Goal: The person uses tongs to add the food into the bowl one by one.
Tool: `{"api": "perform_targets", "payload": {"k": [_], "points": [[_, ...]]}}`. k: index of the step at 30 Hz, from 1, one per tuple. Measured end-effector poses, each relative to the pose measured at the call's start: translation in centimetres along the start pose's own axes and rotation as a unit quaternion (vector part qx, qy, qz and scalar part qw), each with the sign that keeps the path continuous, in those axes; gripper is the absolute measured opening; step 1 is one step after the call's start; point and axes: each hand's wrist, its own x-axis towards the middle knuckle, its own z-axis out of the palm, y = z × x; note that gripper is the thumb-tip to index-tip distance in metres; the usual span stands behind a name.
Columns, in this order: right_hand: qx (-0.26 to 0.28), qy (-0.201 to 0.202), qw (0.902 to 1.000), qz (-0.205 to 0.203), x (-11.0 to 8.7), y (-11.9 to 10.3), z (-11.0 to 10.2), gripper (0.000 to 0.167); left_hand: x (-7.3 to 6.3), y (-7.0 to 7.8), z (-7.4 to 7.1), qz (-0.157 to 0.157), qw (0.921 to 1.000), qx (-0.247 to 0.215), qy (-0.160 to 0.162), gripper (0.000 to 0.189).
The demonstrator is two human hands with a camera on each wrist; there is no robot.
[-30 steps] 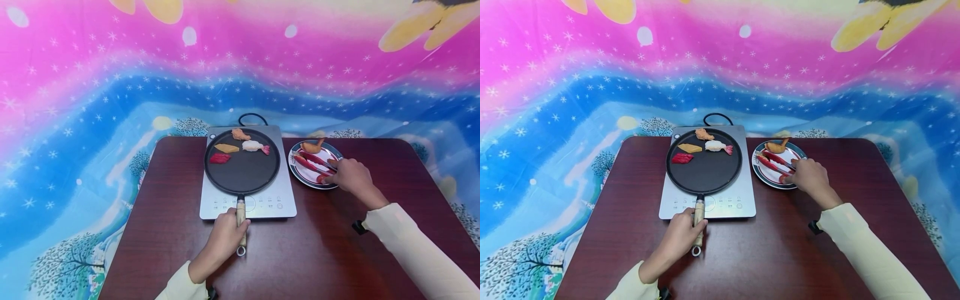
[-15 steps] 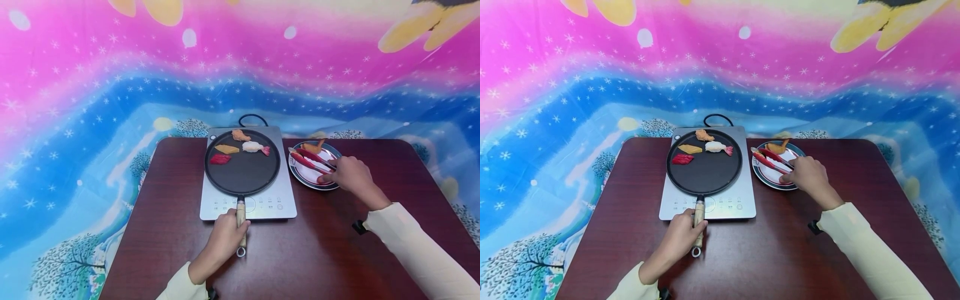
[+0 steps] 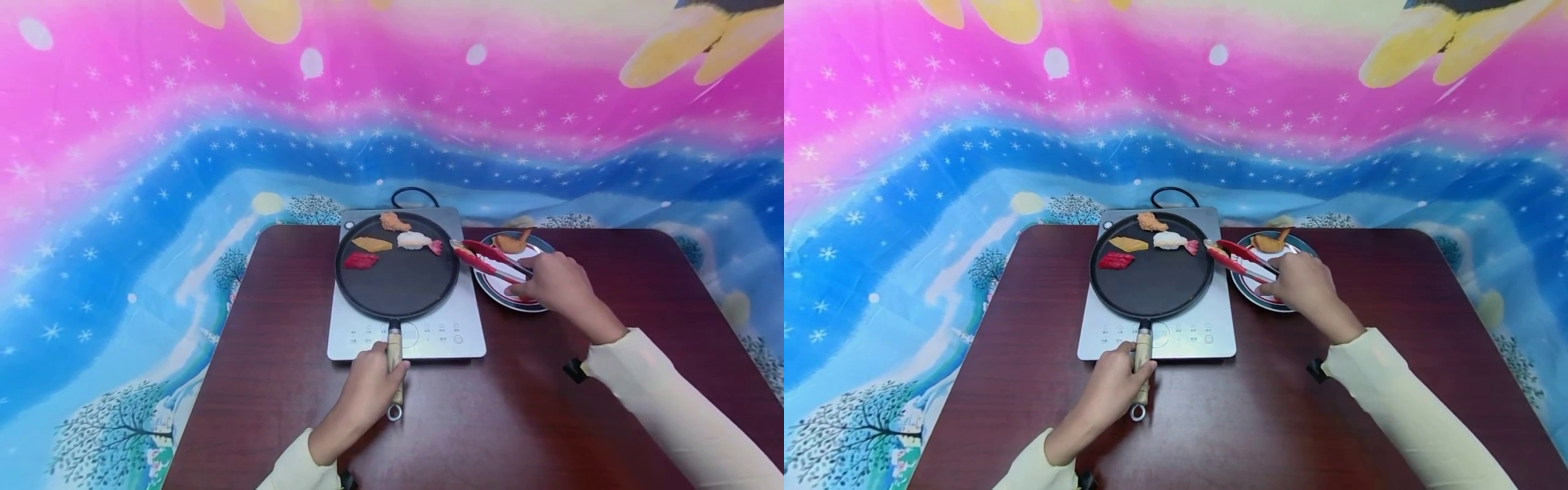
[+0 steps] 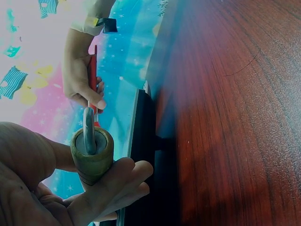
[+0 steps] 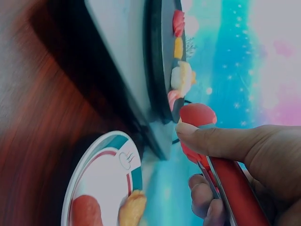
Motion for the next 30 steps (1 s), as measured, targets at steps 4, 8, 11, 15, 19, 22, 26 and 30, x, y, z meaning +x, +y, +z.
{"api": "perform_targets", "payload": {"k": [4, 8, 11, 15, 19, 22, 26, 30], "points": [[-0.014, 0.006, 0.9999, -0.008, 0.2, -1.0, 0.0, 0.069, 0.0, 0.0, 0.0, 0.002, 1.0, 0.002, 0.001, 0.031], [-0.024, 0.02, 0.9991, -0.029, 0.4, -1.9, 0.0, 0.067, 0.0, 0.0, 0.0, 0.004, 1.0, 0.005, 0.002, 0.03], [-0.03, 0.025, 0.9981, -0.048, 0.5, -2.5, -0.1, 0.065, 0.0, 0.0, 0.0, 0.005, 1.0, 0.005, 0.002, 0.031], [-0.036, 0.017, 0.9975, -0.059, 1.0, -3.3, -0.1, 0.067, 0.0, 0.0, 0.0, 0.003, 1.0, 0.003, 0.002, 0.03], [-0.044, 0.011, 0.997, -0.064, 1.4, -4.0, 0.2, 0.066, 0.0, 0.0, 0.0, 0.005, 1.0, 0.003, 0.003, 0.029], [-0.049, 0.01, 0.9962, -0.071, 1.8, -4.3, 0.4, 0.064, 0.0, 0.0, -0.1, 0.006, 1.0, 0.005, 0.004, 0.029], [-0.049, 0.007, 0.9948, -0.088, 2.3, -4.5, 0.8, 0.057, 0.0, 0.0, -0.1, 0.004, 1.0, 0.004, 0.003, 0.029], [-0.048, 0.009, 0.9932, -0.106, 2.7, -4.8, 1.0, 0.053, 0.0, 0.0, -0.1, 0.002, 1.0, 0.005, 0.003, 0.031]]}}
